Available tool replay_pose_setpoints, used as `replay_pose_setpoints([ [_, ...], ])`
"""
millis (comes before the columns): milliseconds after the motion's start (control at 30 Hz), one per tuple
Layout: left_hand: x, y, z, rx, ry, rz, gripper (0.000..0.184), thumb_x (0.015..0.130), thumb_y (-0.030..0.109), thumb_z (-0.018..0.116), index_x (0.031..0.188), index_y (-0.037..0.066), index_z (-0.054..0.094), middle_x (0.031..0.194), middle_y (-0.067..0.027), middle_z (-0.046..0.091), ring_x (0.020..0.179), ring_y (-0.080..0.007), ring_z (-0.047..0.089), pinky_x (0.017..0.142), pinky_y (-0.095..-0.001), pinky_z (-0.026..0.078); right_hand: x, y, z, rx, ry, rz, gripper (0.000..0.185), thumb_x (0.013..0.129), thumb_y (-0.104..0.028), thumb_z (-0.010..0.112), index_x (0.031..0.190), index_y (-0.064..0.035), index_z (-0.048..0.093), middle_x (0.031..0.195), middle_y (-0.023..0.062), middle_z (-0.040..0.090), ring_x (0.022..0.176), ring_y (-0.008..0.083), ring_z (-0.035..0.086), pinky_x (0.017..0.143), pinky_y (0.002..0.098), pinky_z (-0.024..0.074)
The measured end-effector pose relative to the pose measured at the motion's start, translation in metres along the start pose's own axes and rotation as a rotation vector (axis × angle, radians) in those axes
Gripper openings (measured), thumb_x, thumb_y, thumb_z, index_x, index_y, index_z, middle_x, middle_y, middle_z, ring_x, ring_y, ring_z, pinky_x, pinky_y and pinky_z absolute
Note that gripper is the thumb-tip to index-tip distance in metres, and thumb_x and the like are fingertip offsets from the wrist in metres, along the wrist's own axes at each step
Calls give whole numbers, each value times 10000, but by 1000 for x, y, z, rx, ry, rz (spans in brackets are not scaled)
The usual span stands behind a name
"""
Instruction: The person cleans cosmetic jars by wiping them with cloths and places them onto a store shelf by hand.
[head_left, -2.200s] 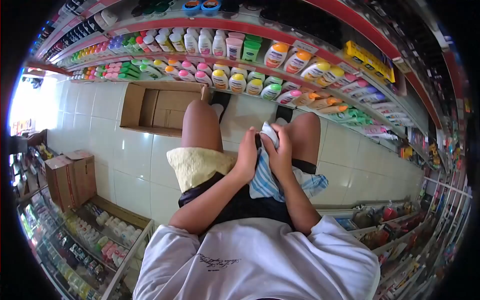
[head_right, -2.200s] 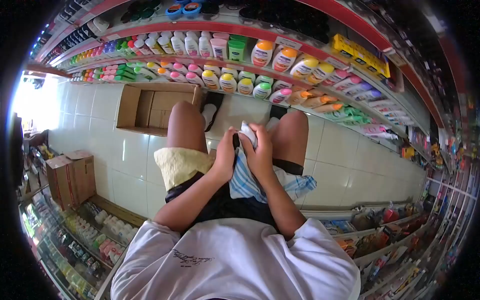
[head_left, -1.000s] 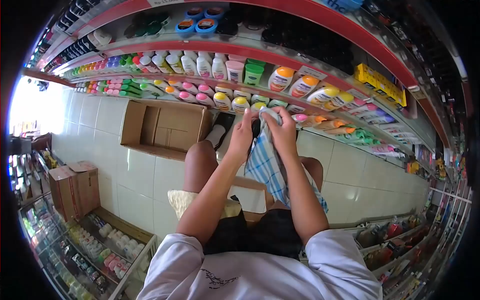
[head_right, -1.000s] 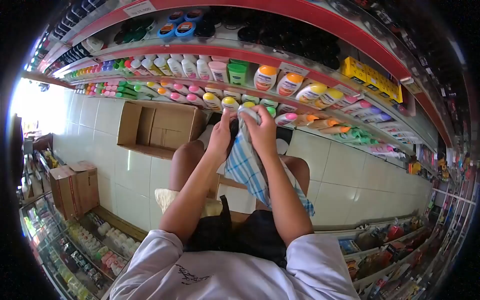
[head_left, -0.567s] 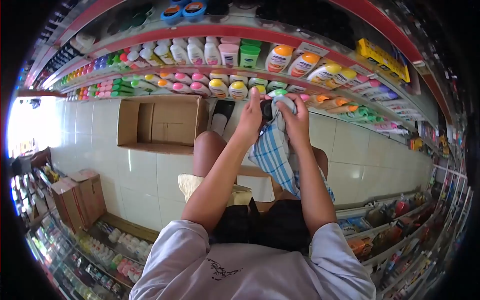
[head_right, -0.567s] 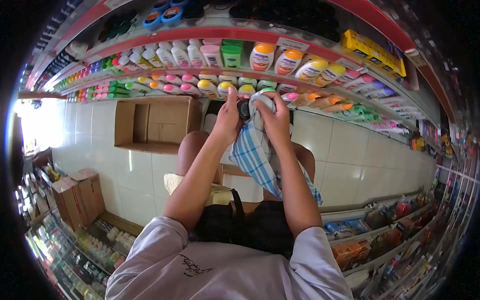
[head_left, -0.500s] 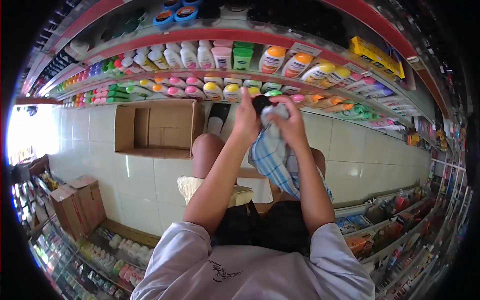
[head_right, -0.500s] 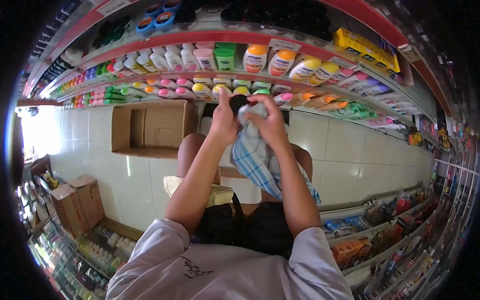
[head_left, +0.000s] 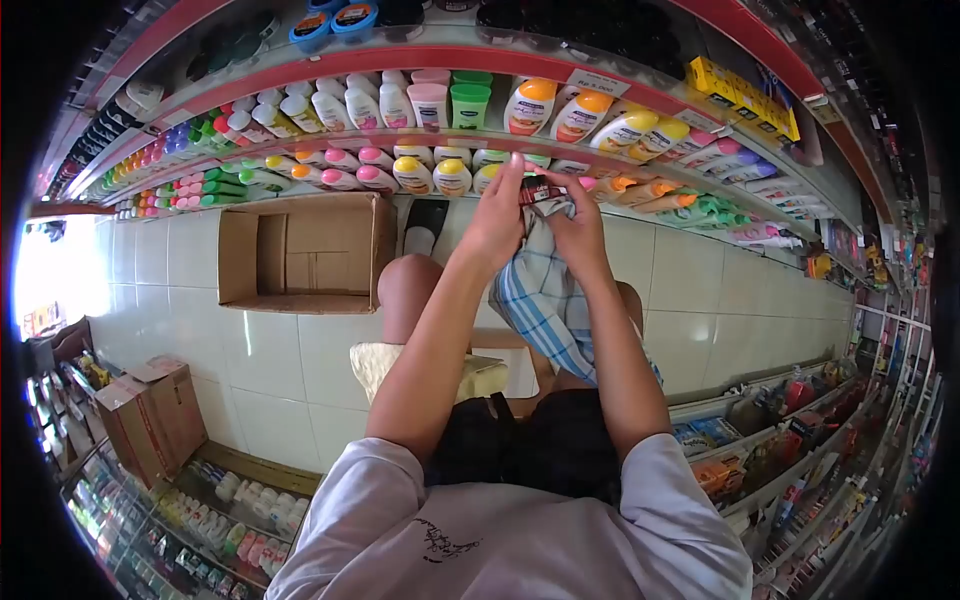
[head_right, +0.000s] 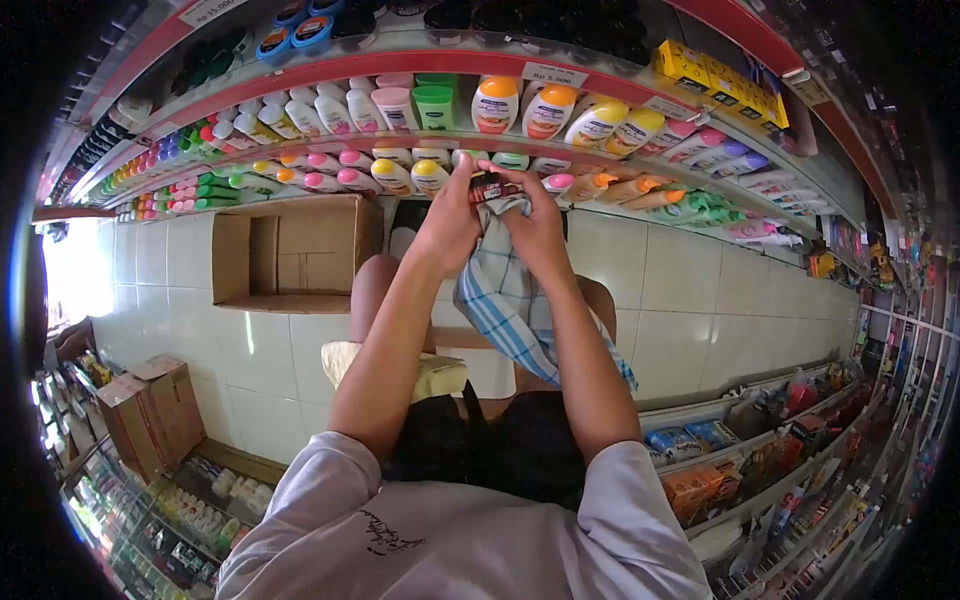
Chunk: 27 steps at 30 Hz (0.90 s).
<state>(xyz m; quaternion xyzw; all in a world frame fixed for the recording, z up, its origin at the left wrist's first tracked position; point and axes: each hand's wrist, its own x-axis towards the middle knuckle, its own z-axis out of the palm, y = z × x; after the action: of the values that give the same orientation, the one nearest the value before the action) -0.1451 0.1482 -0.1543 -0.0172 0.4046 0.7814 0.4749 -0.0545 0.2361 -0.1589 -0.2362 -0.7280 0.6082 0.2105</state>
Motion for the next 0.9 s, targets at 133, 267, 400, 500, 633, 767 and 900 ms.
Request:
replay_pose_setpoints([
  [133, 0, 0, -4, 232, 2, 56, 347, 939, 386, 516, 1044, 56, 547, 880, 13, 532, 822, -80, 453, 748, -223, 371, 3, 3, 7, -2, 33, -12, 440, 730, 95, 489, 1140, -36, 584, 1058, 92, 602, 1045, 185, 551, 929, 274, 391],
  [267, 0, 2, -8, 258, 81, 106, 363, 932, 372, 535, 1061, 34, 553, 880, 12, 527, 836, -84, 449, 759, -223, 367, 7, 11, 10, -51, 9, -66, 447, 718, 81, 509, 1147, -31, 570, 1054, 105, 598, 1037, 205, 559, 917, 289, 405],
  [400, 1, 5, -14, 287, 71, 77, 371, 924, 378, 548, 1039, 26, 566, 859, 3, 535, 813, -81, 460, 750, -226, 382, 6, 7, 10, -223, -38, -120, 439, 726, 46, 561, 1158, -29, 548, 1042, 111, 604, 1002, 214, 581, 887, 307, 431],
  [500, 1, 4, -17, 196, 140, 79, 373, 924, 384, 547, 1023, 25, 566, 841, -6, 542, 769, -87, 488, 713, -232, 407, -5, -15, 6, -354, -72, -135, 407, 764, 18, 582, 1165, -30, 525, 1033, 105, 601, 993, 192, 574, 877, 300, 433],
  [633, 9, 1, -30, -42, 210, 112, 355, 943, 383, 508, 1015, 39, 554, 879, -66, 585, 813, -157, 585, 721, -280, 477, -45, -55, -32, -163, -439, 272, 355, 836, -58, 597, 1172, -13, 496, 1048, 103, 592, 984, 191, 562, 877, 303, 429],
  [767, 6, 10, -31, -138, 238, 129, 300, 939, 349, 528, 1030, 63, 519, 897, -70, 575, 829, -177, 586, 741, -307, 488, -84, -93, -80, 520, -1066, 149, 263, 829, -103, 619, 1072, -11, 571, 1010, 122, 606, 945, 193, 584, 806, 316, 463],
  [900, 6, 9, -30, -240, 119, 163, 225, 918, 216, 564, 1072, 72, 485, 948, -85, 570, 895, -193, 578, 826, -314, 480, -139, -79, -94, 448, -535, 398, 238, 820, -67, 618, 1042, 10, 585, 933, 111, 618, 878, 186, 592, 754, 287, 467],
])
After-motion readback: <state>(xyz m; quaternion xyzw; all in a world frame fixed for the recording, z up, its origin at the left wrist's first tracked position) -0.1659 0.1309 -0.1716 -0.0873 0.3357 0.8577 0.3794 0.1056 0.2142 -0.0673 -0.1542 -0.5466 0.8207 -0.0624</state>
